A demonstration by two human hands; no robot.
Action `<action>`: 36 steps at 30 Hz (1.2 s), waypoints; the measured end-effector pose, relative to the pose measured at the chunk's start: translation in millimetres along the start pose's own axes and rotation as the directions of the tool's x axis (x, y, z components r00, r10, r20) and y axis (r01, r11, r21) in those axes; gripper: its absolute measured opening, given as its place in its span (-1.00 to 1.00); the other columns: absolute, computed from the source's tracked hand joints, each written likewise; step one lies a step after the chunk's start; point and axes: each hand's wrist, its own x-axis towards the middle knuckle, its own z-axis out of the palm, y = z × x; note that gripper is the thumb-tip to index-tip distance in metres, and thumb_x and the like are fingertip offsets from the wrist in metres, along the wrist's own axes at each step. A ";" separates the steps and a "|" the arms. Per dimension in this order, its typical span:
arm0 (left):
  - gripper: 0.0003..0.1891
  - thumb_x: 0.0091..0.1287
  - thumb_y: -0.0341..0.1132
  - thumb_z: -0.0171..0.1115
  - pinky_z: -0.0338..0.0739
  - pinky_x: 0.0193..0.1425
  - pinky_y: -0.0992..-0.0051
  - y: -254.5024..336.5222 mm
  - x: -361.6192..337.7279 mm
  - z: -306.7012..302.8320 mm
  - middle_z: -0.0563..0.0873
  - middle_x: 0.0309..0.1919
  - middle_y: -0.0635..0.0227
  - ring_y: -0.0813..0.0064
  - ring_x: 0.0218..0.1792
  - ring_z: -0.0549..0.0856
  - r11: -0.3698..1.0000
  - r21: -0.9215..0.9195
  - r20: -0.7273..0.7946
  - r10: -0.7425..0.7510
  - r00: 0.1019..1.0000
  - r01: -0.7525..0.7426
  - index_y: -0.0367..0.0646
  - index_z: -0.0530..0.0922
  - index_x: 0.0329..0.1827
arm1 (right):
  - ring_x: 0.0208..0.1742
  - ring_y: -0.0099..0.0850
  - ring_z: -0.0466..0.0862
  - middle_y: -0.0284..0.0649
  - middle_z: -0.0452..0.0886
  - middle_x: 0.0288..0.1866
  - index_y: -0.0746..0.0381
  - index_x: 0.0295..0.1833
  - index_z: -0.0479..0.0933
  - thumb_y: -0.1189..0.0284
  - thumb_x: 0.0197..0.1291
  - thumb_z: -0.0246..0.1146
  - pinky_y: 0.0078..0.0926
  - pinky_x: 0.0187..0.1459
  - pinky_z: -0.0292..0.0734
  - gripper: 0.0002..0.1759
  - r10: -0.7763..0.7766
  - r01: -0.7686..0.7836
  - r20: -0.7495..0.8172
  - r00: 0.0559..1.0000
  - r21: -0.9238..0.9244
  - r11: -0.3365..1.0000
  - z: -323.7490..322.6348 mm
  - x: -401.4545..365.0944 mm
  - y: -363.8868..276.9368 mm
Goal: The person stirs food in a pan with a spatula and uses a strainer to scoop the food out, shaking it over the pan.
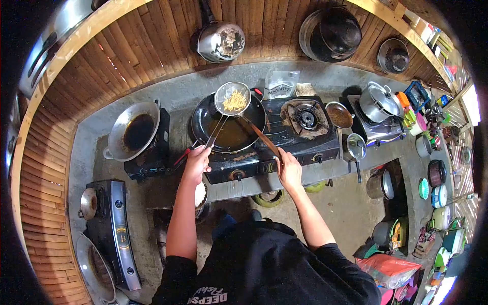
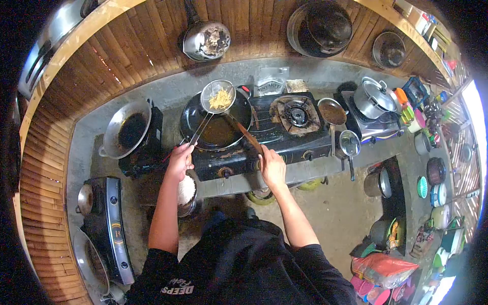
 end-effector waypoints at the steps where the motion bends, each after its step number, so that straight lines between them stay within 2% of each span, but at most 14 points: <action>1: -0.84 0.47 -0.24 0.13 0.30 -0.59 0.61 -0.5 -0.3 0.7 0.21 -0.67 0.73 0.82 -0.69 0.21 1.000 -0.013 0.010 0.006 1.000 -0.006 -0.04 0.59 -0.02 | -0.27 -0.05 0.60 -0.09 0.55 -0.30 0.19 0.19 0.47 0.37 0.31 0.19 -0.17 -0.22 0.52 -0.64 0.006 -0.006 -0.008 1.000 0.006 1.000 0.4 0.0 0.2; 4: -0.86 0.47 -0.24 0.13 0.29 -0.60 0.61 -4.6 10.0 1.8 0.21 -0.67 0.73 0.81 -0.70 0.20 0.997 0.076 -0.039 -0.018 0.999 0.021 -0.03 0.58 -0.06 | -0.26 -0.05 0.61 -0.09 0.55 -0.30 0.20 0.19 0.47 0.37 0.31 0.19 -0.17 -0.21 0.52 -0.64 0.024 -0.024 -0.017 1.000 0.021 0.999 1.1 1.1 -0.7; 17: -0.85 0.46 -0.20 0.15 0.30 -0.55 0.60 -6.8 36.6 20.0 0.24 -0.66 0.74 0.82 -0.68 0.22 0.995 0.103 0.066 -0.016 0.998 0.009 -0.05 0.59 -0.12 | -0.18 -0.06 0.63 -0.07 0.57 -0.24 0.20 0.19 0.49 0.36 0.30 0.20 -0.14 -0.14 0.54 -0.63 0.044 -0.044 0.047 0.998 0.016 0.999 26.3 15.5 18.4; 20: -0.81 0.49 -0.23 0.12 0.25 -0.58 0.62 -5.4 44.6 26.5 0.24 -0.70 0.73 0.81 -0.73 0.20 0.989 0.141 0.054 -0.061 0.997 0.053 -0.07 0.60 0.02 | -0.16 -0.05 0.62 -0.07 0.57 -0.24 0.21 0.18 0.50 0.36 0.30 0.20 -0.13 -0.11 0.54 -0.63 0.066 -0.067 0.046 0.997 0.011 0.998 28.6 19.7 18.5; 26: -0.81 0.43 -0.16 0.19 0.26 -0.57 0.60 -3.2 57.7 23.9 0.23 -0.68 0.73 0.80 -0.71 0.20 0.983 0.148 0.081 -0.121 0.989 0.108 -0.05 0.57 -0.07 | -0.19 -0.03 0.60 -0.04 0.55 -0.25 0.23 0.17 0.52 0.36 0.29 0.21 -0.12 -0.08 0.53 -0.64 0.044 -0.044 0.003 0.999 -0.008 0.999 37.0 28.0 21.9; 32: -0.76 0.41 -0.14 0.22 0.15 -0.69 0.61 -0.1 69.4 10.1 0.35 -0.64 0.59 0.75 -0.72 0.24 0.912 0.381 0.019 -0.172 0.985 0.151 -0.09 0.56 -0.04 | -0.22 0.00 0.62 -0.04 0.54 -0.27 0.23 0.16 0.53 0.37 0.26 0.25 -0.11 -0.19 0.56 -0.63 0.048 -0.048 0.008 0.999 0.031 0.998 44.2 32.7 26.0; 36: -0.71 0.38 -0.15 0.26 0.19 -0.72 0.61 -7.7 76.5 0.1 0.44 -0.60 0.52 0.71 -0.71 0.33 0.860 0.489 -0.015 -0.159 0.987 0.146 -0.12 0.55 0.04 | -0.24 0.02 0.64 0.00 0.56 -0.25 0.27 0.14 0.54 0.39 0.27 0.22 -0.09 -0.17 0.57 -0.65 0.060 -0.062 0.037 0.998 0.055 0.997 41.6 36.0 20.5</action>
